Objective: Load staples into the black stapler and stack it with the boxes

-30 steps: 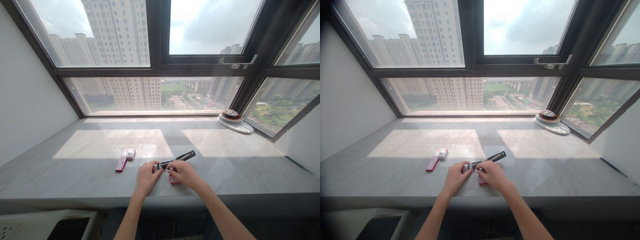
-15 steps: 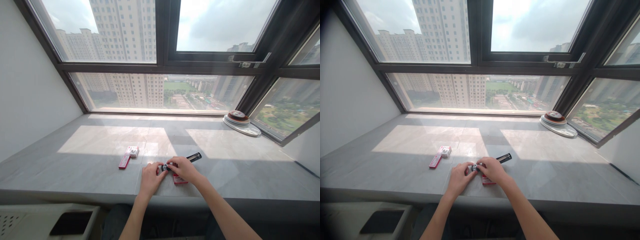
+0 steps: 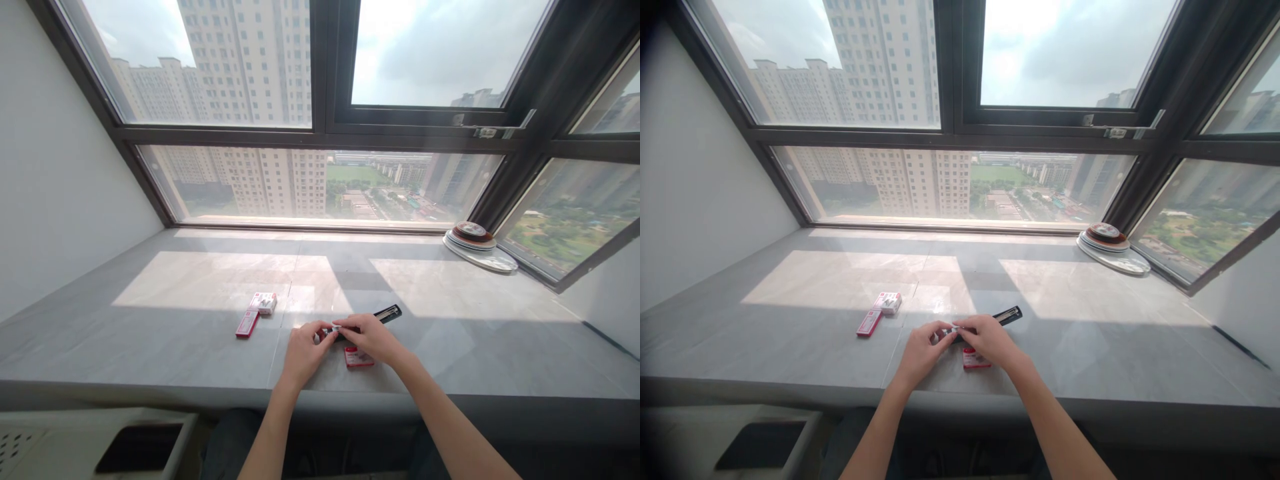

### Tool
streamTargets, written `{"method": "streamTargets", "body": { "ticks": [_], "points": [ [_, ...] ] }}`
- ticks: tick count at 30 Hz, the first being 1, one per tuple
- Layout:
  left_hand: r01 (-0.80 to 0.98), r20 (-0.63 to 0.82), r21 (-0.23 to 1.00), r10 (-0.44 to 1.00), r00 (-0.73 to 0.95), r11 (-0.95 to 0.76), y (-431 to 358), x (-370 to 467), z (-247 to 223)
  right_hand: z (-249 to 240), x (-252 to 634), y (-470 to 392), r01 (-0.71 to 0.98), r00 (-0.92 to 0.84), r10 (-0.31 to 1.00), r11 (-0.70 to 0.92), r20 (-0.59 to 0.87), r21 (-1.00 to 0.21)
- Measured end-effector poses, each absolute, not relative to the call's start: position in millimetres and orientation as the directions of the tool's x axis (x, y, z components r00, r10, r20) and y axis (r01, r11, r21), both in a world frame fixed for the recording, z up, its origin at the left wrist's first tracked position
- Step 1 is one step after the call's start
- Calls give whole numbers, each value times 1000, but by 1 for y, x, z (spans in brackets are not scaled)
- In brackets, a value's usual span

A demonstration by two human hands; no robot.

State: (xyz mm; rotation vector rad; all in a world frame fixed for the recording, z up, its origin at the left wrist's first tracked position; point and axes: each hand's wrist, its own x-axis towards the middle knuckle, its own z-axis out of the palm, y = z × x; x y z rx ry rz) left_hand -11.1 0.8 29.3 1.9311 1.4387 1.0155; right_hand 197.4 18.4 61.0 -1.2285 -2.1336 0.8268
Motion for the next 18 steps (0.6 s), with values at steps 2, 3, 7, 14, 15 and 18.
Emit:
{"method": "streamTargets", "body": {
  "ticks": [2, 3, 7, 14, 15, 18],
  "points": [
    [555, 258, 775, 953, 159, -302, -1, -10, 31, 61, 202, 18, 595, -370, 919, 347, 136, -725],
    [554, 259, 775, 953, 159, -304, -1, -10, 31, 61, 204, 17, 624, -314, 938, 320, 146, -713],
    [562, 262, 769, 952, 156, -304, -2, -9, 33, 58, 207, 14, 702, -167, 972, 236, 166, -672],
    [572, 271, 756, 948, 168, -317, -2, -8, 34, 38, 187, 17, 518, -42, 999, 32, 13, -855],
    [574, 277, 752, 946, 169, -324, -2, -8, 34, 36, 185, 18, 485, -33, 999, 25, 10, -874],
    [583, 299, 737, 938, 174, -343, -3, -8, 34, 34, 182, 19, 403, -42, 998, 56, 42, -913]
  ]
}}
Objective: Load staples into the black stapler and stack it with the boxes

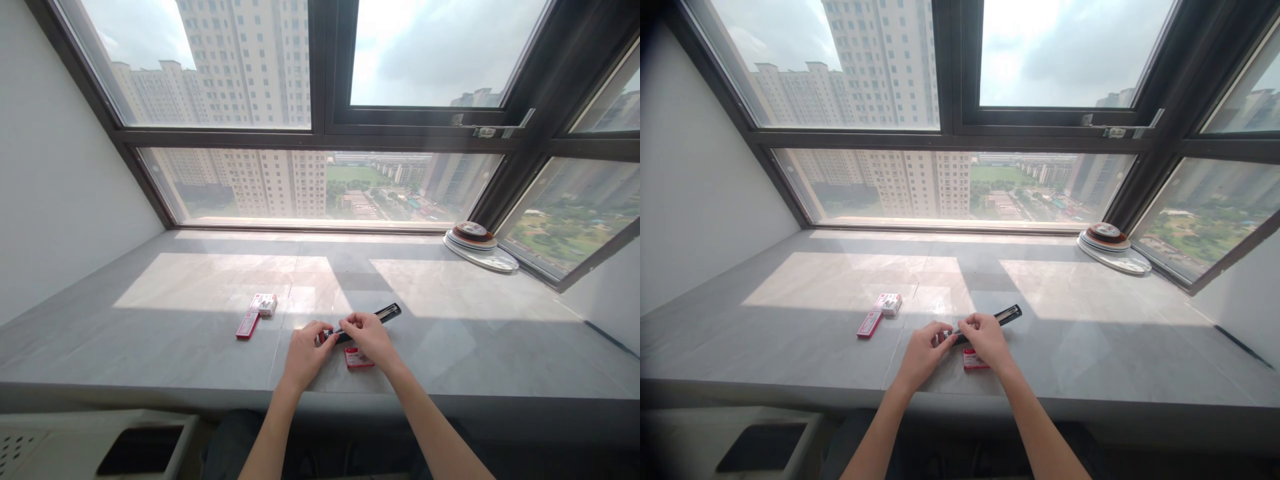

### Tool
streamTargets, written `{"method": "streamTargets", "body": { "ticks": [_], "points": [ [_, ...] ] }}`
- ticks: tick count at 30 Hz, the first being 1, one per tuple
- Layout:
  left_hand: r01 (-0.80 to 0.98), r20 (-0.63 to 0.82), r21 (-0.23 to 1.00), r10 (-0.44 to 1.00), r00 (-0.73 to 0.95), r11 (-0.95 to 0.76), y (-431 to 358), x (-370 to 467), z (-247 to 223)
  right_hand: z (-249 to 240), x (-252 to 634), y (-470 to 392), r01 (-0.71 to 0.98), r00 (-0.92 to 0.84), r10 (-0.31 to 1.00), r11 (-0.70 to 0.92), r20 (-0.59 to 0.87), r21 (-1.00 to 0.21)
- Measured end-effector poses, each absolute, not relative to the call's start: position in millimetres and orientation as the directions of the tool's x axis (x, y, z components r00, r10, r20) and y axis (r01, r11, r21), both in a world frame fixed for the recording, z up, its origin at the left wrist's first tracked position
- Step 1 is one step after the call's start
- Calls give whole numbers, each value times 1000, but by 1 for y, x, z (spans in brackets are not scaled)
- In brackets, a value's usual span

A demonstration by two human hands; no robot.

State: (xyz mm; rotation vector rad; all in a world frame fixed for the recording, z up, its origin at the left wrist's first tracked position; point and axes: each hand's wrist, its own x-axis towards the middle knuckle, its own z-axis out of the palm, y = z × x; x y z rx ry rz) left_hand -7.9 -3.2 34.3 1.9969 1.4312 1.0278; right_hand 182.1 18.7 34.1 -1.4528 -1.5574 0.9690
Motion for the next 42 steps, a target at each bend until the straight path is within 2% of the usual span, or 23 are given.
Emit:
{"method": "streamTargets", "body": {
  "ticks": [4, 11, 19, 23, 25, 27, 29, 31, 33, 35, 38, 42],
  "points": [
    [585, 306, 729, 934, 185, -354, -4, -8, 35, 33, 186, 19, 372, -62, 994, 103, 86, -923],
    [576, 292, 740, 938, 188, -346, -4, -8, 34, 29, 193, 19, 468, -76, 995, 88, 59, -879],
    [649, 311, 672, 931, 190, -357, 0, -9, 27, 46, 177, 4, 699, -66, 980, 179, 187, -692],
    [647, 294, 681, 937, 188, -343, 2, -9, 24, 50, 181, -14, 669, -105, 972, 224, 209, -708],
    [648, 287, 682, 939, 190, -340, 3, -9, 23, 44, 199, -24, 623, -79, 984, 173, 159, -763],
    [650, 281, 681, 940, 194, -338, 4, -9, 22, 35, 227, -31, 555, -49, 999, 41, 16, -831],
    [651, 266, 680, 941, 209, -337, 5, -9, 23, 30, 257, -33, 446, 2, 987, -147, -163, -883],
    [652, 248, 678, 941, 231, -339, 6, -10, 23, 31, 280, -27, 294, 46, 971, -238, -236, -925],
    [653, 240, 677, 940, 241, -340, 6, -10, 23, 40, 290, -14, 169, 27, 979, -202, -200, -965],
    [655, 247, 675, 940, 234, -340, 4, -11, 22, 53, 287, 2, 128, -36, 992, -116, -122, -985],
    [658, 265, 673, 941, 212, -338, 2, -12, 21, 66, 268, 22, 193, -91, 996, 20, 3, -981],
    [661, 281, 670, 940, 195, -337, 1, -12, 20, 66, 240, 28, 351, -95, 979, 204, 183, -914]
  ]
}}
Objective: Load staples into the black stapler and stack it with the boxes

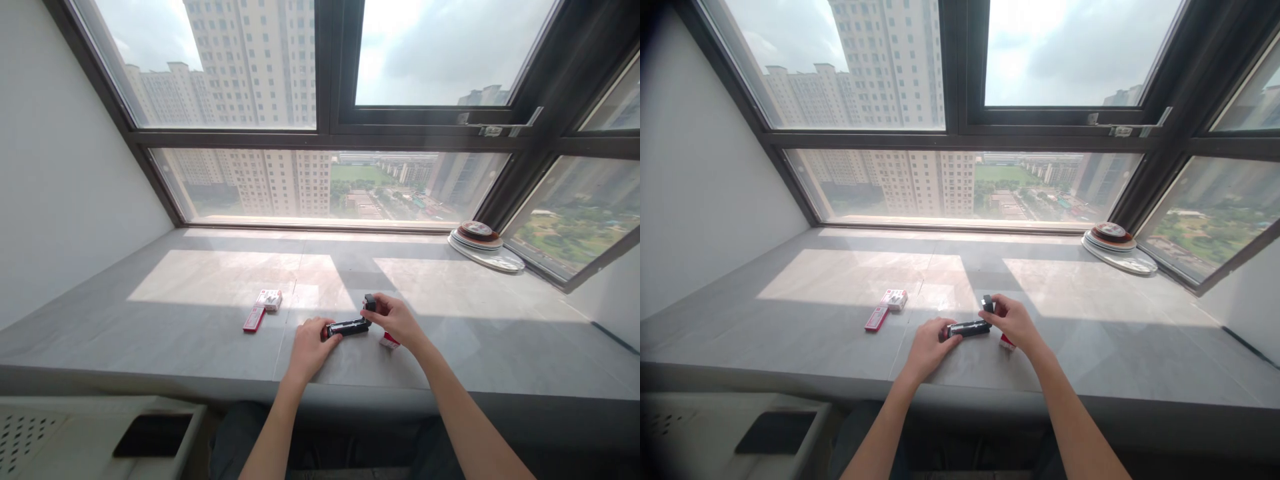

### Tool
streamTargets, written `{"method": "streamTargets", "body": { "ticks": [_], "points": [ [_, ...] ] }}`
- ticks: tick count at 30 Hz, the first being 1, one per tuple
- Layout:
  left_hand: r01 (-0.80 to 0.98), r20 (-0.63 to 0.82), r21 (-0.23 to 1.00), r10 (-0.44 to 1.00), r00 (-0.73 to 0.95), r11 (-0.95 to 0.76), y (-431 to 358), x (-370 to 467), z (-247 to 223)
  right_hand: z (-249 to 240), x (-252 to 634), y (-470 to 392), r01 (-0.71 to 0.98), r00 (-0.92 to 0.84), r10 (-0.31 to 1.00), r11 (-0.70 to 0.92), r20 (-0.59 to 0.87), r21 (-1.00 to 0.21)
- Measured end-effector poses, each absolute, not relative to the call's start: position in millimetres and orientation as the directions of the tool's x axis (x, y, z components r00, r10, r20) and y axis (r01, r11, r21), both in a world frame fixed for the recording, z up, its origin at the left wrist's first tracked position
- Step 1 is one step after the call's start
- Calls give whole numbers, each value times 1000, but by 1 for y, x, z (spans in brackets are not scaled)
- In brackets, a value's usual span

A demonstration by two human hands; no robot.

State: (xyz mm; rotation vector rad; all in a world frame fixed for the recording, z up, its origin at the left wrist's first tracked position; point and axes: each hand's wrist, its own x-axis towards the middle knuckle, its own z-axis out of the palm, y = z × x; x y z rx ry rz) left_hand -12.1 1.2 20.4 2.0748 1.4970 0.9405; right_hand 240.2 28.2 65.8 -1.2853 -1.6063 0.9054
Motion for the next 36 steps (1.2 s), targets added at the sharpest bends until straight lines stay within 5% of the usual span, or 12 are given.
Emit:
{"method": "streamTargets", "body": {
  "ticks": [9, 15, 20, 23, 27, 32, 36],
  "points": [
    [677, 287, 647, 935, 211, -351, 4, -11, 20, 65, 199, 26, 652, -345, 917, 387, 200, -652],
    [665, 363, 647, 918, 162, -373, -13, -5, 35, 74, 214, 36, 685, -433, 899, 374, 64, -625],
    [475, 394, 590, 747, 536, -652, -38, 46, 52, 59, 248, 53, 742, -226, 970, 229, 88, -630],
    [389, 362, 597, 668, 650, -702, -38, 63, 53, 45, 271, 56, 708, -96, 991, 131, 90, -694],
    [448, 306, 666, 767, 565, -596, -24, 33, 45, 30, 295, 33, 547, 13, 999, 27, 41, -837],
    [517, 235, 729, 874, 426, -448, -12, -13, 36, 18, 266, -12, 193, -84, 987, -121, -139, -974],
    [514, 221, 718, 854, 472, -469, -13, -9, 38, 14, 217, -22, 126, -99, 988, -105, -118, -986]
  ]
}}
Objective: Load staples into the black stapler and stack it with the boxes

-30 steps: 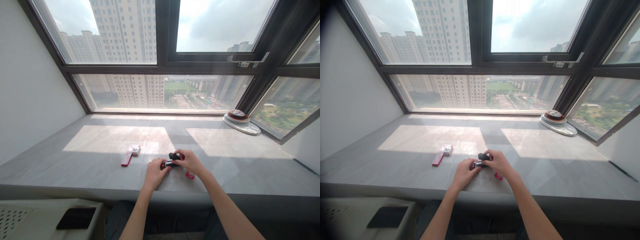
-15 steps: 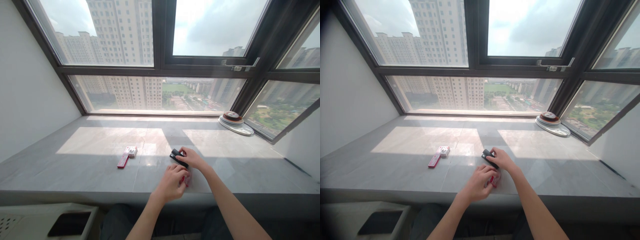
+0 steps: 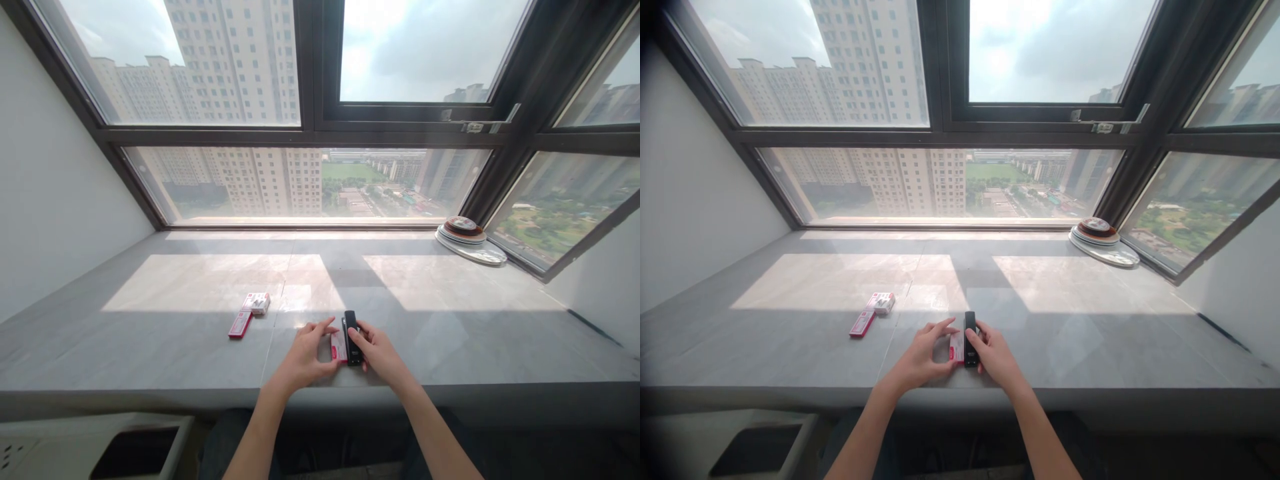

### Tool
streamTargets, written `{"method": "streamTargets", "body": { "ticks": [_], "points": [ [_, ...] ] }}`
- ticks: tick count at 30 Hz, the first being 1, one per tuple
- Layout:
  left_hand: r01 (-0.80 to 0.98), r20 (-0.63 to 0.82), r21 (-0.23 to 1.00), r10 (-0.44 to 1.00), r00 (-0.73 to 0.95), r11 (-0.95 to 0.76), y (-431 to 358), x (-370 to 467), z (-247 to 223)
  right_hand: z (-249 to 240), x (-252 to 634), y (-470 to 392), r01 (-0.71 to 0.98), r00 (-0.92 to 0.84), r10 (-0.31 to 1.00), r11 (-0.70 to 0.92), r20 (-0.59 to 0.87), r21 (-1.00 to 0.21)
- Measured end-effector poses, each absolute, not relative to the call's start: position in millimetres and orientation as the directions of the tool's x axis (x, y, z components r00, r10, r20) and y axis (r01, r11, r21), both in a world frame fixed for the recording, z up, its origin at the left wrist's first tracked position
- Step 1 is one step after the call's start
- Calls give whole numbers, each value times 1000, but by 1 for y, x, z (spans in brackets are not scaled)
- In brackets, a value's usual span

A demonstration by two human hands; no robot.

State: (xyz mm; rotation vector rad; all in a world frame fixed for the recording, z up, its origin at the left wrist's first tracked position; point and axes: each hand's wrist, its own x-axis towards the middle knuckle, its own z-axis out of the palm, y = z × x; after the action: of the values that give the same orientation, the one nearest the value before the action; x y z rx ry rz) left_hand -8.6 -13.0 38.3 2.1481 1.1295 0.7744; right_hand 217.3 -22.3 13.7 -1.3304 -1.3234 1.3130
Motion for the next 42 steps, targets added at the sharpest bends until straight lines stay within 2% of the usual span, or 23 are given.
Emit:
{"method": "streamTargets", "body": {
  "ticks": [3, 5, 7, 9, 11, 12, 13, 15, 17, 20, 29, 32, 38, 40, 42],
  "points": [
    [495, 226, 730, 850, 477, -472, -17, -9, 44, 12, 198, -21, 142, -24, 995, -87, -92, -986],
    [528, 263, 714, 875, 406, -460, -18, -25, 47, 11, 195, -21, 150, 28, 996, -91, -88, -984],
    [656, 337, 655, 922, 191, -375, -15, -53, 47, 9, 196, -22, 156, 67, 994, -95, -85, -983],
    [801, 409, 585, 899, -156, -127, -8, -90, 44, 7, 197, -24, 166, 85, 993, -93, -79, -982],
    [821, 393, 540, 808, -440, 184, -1, -128, 39, 6, 197, -24, 174, 85, 994, -86, -72, -981],
    [812, 332, 522, 814, -476, 261, 3, -144, 36, 6, 197, -24, 175, 82, 994, -80, -67, -981],
    [819, 262, 500, 851, -454, 283, 5, -157, 33, 6, 197, -24, 174, 79, 995, -75, -62, -982],
    [863, 147, 457, 940, -309, 213, 4, -172, 29, 6, 197, -24, 170, 80, 995, -71, -58, -983],
    [897, 99, 437, 988, -121, 66, -2, -170, 29, 6, 197, -24, 164, 86, 994, -76, -62, -984],
    [855, 61, 493, 987, 149, -160, -15, -144, 35, 6, 197, -24, 161, 87, 994, -83, -70, -984],
    [548, 209, 701, 866, 455, -457, -15, -32, 55, 5, 199, -24, 180, 62, 997, -61, -50, -982],
    [515, 206, 701, 832, 515, -493, -12, -7, 55, 6, 200, -26, 195, 52, 998, -51, -41, -980],
    [515, 218, 686, 821, 528, -513, -16, 2, 51, 8, 200, -28, 210, 58, 998, -46, -34, -977],
    [511, 263, 682, 827, 496, -524, -13, -14, 56, 8, 199, -29, 204, 67, 997, -55, -42, -977],
    [556, 332, 661, 861, 385, -504, 0, -42, 62, 8, 199, -29, 191, 77, 996, -69, -55, -979]
  ]
}}
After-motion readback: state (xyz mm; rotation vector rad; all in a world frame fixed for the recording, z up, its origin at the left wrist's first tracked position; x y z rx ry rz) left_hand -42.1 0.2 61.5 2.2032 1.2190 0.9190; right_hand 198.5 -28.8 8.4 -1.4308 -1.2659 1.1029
